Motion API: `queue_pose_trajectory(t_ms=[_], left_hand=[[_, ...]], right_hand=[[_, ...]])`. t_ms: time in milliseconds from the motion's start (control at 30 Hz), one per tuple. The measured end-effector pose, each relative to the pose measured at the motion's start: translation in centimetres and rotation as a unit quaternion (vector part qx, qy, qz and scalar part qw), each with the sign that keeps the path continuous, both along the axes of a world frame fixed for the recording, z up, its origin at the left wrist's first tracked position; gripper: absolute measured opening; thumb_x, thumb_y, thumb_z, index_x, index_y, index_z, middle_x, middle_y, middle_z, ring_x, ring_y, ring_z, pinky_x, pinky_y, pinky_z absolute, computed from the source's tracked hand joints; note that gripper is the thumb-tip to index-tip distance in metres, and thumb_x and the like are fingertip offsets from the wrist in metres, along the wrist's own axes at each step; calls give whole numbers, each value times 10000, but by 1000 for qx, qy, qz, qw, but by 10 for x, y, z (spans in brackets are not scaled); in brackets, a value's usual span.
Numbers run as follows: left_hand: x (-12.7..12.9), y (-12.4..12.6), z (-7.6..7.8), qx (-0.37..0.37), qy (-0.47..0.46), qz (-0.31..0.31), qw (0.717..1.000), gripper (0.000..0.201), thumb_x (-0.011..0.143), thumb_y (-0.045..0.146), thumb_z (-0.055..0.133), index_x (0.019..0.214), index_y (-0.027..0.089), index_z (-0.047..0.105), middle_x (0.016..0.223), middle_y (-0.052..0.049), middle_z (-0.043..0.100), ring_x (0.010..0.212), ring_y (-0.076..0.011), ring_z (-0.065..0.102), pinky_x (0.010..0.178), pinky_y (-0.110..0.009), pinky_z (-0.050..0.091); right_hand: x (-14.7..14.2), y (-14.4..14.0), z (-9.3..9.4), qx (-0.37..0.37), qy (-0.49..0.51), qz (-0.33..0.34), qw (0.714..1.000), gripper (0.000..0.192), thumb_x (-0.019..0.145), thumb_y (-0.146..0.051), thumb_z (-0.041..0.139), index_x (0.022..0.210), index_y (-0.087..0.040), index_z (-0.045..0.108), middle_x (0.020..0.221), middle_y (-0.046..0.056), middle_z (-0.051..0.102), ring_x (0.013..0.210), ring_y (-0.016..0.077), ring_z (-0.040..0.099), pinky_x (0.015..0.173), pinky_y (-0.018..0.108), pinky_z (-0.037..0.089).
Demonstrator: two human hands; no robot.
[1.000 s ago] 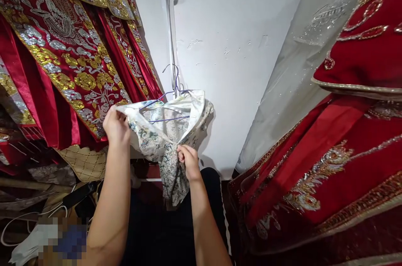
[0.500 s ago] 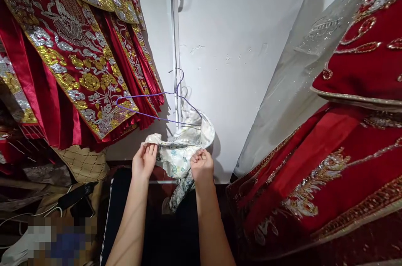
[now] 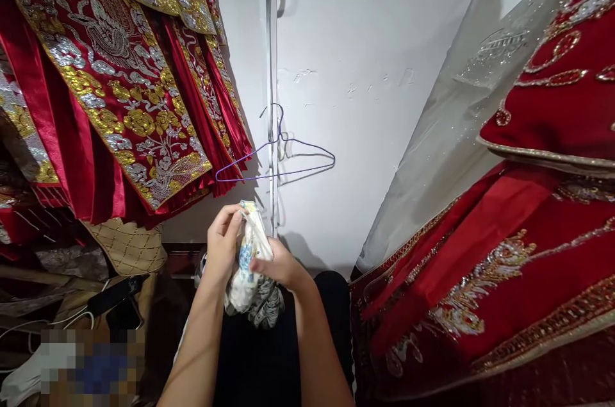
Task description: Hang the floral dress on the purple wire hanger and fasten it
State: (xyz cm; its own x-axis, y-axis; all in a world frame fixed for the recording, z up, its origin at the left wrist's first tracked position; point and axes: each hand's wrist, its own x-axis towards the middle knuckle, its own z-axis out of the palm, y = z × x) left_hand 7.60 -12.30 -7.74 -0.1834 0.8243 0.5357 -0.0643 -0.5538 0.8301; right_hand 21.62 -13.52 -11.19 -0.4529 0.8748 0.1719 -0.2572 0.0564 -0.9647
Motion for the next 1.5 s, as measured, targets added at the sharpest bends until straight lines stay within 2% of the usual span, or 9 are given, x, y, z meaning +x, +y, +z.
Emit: queue_pose_trajectory(t_ms=[167, 267, 433, 633, 867, 1067, 1200, 1333, 1500], left_hand=[[-17, 7, -20, -74, 88, -110, 987, 402, 923, 537, 561, 1166, 226, 639, 1104, -84, 663, 1026, -238, 615, 903, -319, 483], [-36, 3, -35, -136, 228, -179, 947, 453, 889, 587, 567, 954, 159, 701, 854, -58, 673, 813, -227, 596, 745, -306, 486], [-98, 8, -26, -132, 411, -96, 897, 432, 863, 555, 576, 724, 160, 680, 684, -12, 625, 682, -186, 551, 633, -253, 405], [-153, 49, 4, -136, 562, 36, 815, 205, 744, 390, 675, 636, 216, 659, 688, -71, 681, 698, -240, 633, 663, -275, 431], [-142, 76, 37, -10, 583, 63, 810, 184, 811, 308, 547, 684, 202, 630, 933, -114, 690, 868, -262, 641, 831, -340, 483], [-102, 96, 67, 73, 585, 56, 805, 157, 826, 263, 521, 707, 178, 577, 1071, -129, 624, 998, -276, 612, 903, -382, 489], [-71, 115, 80, 166, 518, 38, 838, 117, 849, 188, 523, 898, 167, 628, 1124, -112, 642, 1114, -260, 599, 980, -383, 483], [-65, 134, 88, 181, 427, 28, 885, 398, 898, 116, 458, 1268, 190, 581, 1228, -82, 671, 1150, -200, 625, 1028, -355, 479], [-86, 147, 96, 160, 474, 35, 865, 358, 904, 125, 471, 1205, 168, 660, 1192, -93, 691, 1110, -220, 639, 1027, -367, 480]], right_hand=[[19, 15, 23, 81, -72, -200, 974, 138, 694, -252, 746, 799, -163, 730, 766, 36, 712, 743, 224, 656, 661, 301, 510], [46, 43, 43, 163, -114, -295, 935, 106, 673, -210, 667, 576, -170, 649, 598, 11, 629, 588, 175, 568, 523, 264, 415], [91, 106, 61, 245, -56, -443, 861, 213, 615, -157, 581, 750, -169, 745, 686, 13, 674, 646, 162, 587, 597, 256, 436], [69, 155, 48, 168, -76, -256, 949, 398, 614, -230, 683, 1003, -189, 754, 979, 46, 743, 840, 190, 658, 785, 305, 511], [97, 163, 46, 205, -134, -290, 925, 53, 543, -191, 677, 579, -171, 643, 635, 8, 647, 682, 191, 573, 642, 283, 441], [123, 139, 53, 199, -174, -249, 932, 73, 562, -225, 656, 584, -155, 664, 612, 19, 634, 608, 183, 570, 595, 284, 415], [106, 119, 52, 217, -201, -203, 934, 143, 625, -243, 656, 722, -173, 735, 760, 44, 717, 722, 231, 656, 678, 320, 486], [106, 97, 59, 246, -229, -158, 928, 445, 736, -261, 674, 1174, -198, 723, 901, 63, 742, 826, 244, 696, 749, 343, 525], [132, 70, 76, 281, -180, -312, 889, 801, 712, -260, 748, 1462, -228, 470, 836, 44, 715, 734, 221, 678, 612, 296, 513]])
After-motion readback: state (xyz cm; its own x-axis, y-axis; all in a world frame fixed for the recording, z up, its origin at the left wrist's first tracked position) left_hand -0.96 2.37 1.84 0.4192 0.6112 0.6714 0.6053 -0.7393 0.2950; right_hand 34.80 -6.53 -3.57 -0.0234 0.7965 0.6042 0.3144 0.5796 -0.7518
